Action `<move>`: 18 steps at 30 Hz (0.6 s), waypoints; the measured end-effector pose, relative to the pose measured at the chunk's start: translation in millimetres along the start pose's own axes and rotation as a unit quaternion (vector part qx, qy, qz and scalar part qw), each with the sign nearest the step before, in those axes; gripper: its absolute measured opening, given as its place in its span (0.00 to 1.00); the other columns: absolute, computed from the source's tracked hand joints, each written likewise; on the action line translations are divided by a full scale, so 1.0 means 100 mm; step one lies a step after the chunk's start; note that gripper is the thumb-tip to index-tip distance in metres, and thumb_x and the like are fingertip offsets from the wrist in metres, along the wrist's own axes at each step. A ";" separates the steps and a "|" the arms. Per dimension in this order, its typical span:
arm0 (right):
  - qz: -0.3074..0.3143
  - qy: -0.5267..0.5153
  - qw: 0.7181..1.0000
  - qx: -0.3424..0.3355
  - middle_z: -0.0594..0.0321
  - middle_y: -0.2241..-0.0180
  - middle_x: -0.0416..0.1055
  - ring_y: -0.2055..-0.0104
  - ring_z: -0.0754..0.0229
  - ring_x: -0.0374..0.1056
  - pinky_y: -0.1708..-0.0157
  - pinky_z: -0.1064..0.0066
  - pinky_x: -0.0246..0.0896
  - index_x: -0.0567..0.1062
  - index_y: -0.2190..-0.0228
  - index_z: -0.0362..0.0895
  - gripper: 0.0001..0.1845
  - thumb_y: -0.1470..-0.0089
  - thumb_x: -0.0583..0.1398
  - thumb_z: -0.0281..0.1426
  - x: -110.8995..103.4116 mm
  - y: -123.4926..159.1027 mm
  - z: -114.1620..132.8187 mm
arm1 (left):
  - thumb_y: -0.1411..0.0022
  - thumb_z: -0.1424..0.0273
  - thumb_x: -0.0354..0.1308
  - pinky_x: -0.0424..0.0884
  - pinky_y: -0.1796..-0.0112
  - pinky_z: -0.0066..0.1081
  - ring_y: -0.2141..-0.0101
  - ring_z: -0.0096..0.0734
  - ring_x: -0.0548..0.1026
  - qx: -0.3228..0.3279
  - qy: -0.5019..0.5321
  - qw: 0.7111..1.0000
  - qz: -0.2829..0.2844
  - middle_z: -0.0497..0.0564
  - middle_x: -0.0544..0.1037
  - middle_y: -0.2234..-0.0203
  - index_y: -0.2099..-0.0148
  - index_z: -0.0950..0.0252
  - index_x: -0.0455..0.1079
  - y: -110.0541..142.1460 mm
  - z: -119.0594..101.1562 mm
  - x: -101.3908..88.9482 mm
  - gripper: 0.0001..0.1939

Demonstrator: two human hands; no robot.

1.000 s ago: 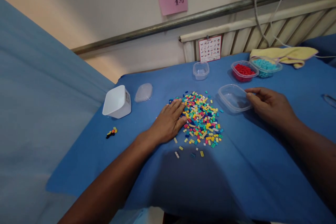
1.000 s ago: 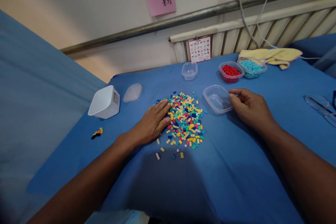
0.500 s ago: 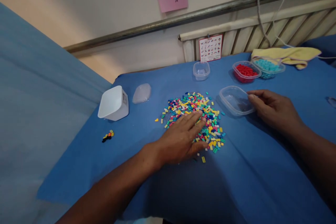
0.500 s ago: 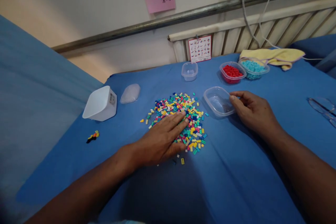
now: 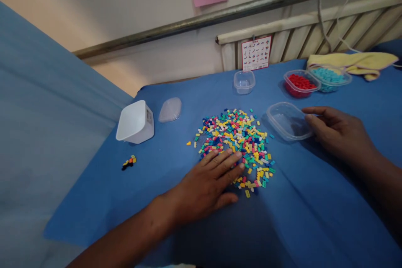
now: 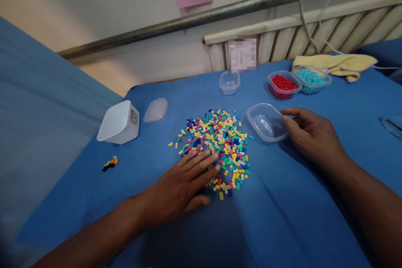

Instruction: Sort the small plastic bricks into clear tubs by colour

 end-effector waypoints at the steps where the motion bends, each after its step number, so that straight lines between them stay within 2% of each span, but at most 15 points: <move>1: -0.002 0.002 1.000 0.002 0.65 0.78 0.72 0.79 0.60 0.62 0.78 0.67 0.55 0.87 0.47 0.41 0.37 0.43 0.66 0.57 0.00 0.00 0.00 | 0.17 0.42 0.44 0.49 0.20 0.62 0.17 0.54 0.47 -0.014 -0.003 1.000 0.008 0.56 0.48 0.16 0.15 0.59 0.50 0.01 0.07 0.01 0.41; 3: -0.008 0.014 1.000 0.006 0.65 0.79 0.72 0.79 0.60 0.62 0.78 0.66 0.55 0.87 0.48 0.42 0.35 0.42 0.65 0.57 0.00 0.01 -0.01 | 0.17 0.41 0.42 0.51 0.21 0.64 0.17 0.57 0.46 -0.047 -0.003 0.999 0.011 0.58 0.48 0.16 0.15 0.60 0.50 0.00 0.23 0.00 0.42; 7: -0.027 0.024 0.999 0.013 0.64 0.77 0.74 0.77 0.59 0.64 0.74 0.65 0.57 0.88 0.51 0.43 0.31 0.41 0.65 0.54 -0.03 0.01 -0.03 | 0.18 0.40 0.38 0.50 0.21 0.63 0.17 0.57 0.44 -0.118 0.018 0.993 -0.017 0.60 0.46 0.16 0.14 0.61 0.47 -0.05 0.54 -0.06 0.44; 12: -0.039 0.045 0.998 -0.019 0.62 0.75 0.75 0.72 0.58 0.68 0.69 0.64 0.61 0.88 0.56 0.44 0.25 0.38 0.63 0.51 -0.06 0.00 0.03 | 0.20 0.35 0.31 0.47 0.21 0.63 0.17 0.56 0.42 -0.185 0.030 0.982 -0.037 0.61 0.42 0.16 0.14 0.64 0.45 -0.22 0.87 -0.15 0.50; 15: -0.058 0.055 0.996 -0.028 0.61 0.72 0.78 0.70 0.57 0.70 0.67 0.65 0.63 0.88 0.57 0.44 0.24 0.37 0.63 0.50 -0.10 -0.01 0.05 | 0.21 0.35 0.29 0.45 0.20 0.59 0.17 0.53 0.41 -0.183 0.036 0.981 -0.045 0.62 0.41 0.16 0.14 0.68 0.45 -0.39 0.90 -0.21 0.52; 18: -0.108 0.068 0.991 -0.040 0.60 0.70 0.80 0.69 0.57 0.72 0.65 0.64 0.64 0.88 0.55 0.43 0.25 0.36 0.63 0.49 -0.21 0.01 0.07 | 0.20 0.35 0.31 0.42 0.20 0.59 0.17 0.52 0.42 -0.154 0.043 0.986 -0.047 0.61 0.43 0.16 0.14 0.66 0.45 -0.59 0.77 -0.25 0.50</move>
Point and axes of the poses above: each hand's wrist, its own y-axis away from the middle knuckle, its own x-axis out of the palm, z = x × y, the point moved 7 cm from there along -y, towards the middle knuckle
